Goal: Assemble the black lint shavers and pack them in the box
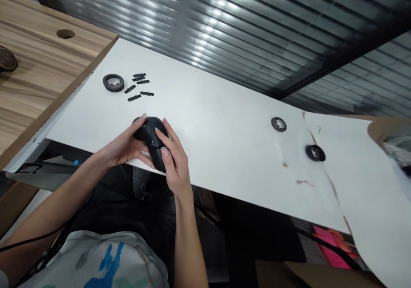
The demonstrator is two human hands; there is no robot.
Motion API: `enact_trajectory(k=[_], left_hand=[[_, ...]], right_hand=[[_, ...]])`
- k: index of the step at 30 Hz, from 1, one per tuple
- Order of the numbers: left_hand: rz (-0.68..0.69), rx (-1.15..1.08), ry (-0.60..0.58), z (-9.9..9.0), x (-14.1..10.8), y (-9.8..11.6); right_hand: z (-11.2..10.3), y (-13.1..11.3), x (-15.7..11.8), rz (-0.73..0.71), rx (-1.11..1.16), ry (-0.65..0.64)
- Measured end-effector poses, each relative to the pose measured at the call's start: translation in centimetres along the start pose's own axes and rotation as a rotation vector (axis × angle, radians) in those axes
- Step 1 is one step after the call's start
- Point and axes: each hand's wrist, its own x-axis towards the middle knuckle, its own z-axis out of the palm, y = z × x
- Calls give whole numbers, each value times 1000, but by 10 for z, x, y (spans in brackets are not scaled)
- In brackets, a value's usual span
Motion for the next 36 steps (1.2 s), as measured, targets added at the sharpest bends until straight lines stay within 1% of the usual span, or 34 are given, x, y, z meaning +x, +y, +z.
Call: enact_trajectory(k=[2, 4, 7, 10, 12, 15, 19, 22, 24, 29, 32, 36], left_hand=[[-9, 36, -55, -1, 0, -1], [2, 59, -81, -1, 0, -2], [6, 73, -80, -1, 1, -2], [-16, 68, -78, -1, 1, -2], [-21, 66, -70, -1, 2, -2], [10, 77, -36, 0, 2, -2], [38, 79, 19, 1, 2, -4], [30, 75, 39, 2, 1, -3], [31, 75, 41, 3, 0, -2], [45, 71, 37, 4, -2, -1], [47, 65, 19, 2, -1, -2], [40, 57, 15, -1, 3, -4]], right_hand=[[-4, 0, -1, -1, 19, -19], [-6, 1, 0, 2, 73, -10], [-6, 2, 6, 25, 141, 4], [-4, 1, 10, 48, 153, -17], [-2, -1, 11, 61, 153, -9], [0, -3, 10, 77, 121, 2], [-4, -2, 9, 109, 74, -85], [-6, -2, 11, 112, 114, -117], [-5, -1, 13, 91, 145, -93], [4, 2, 17, 11, 146, 23], [6, 3, 17, 5, 117, 36], [4, 6, 18, -46, 125, 41]])
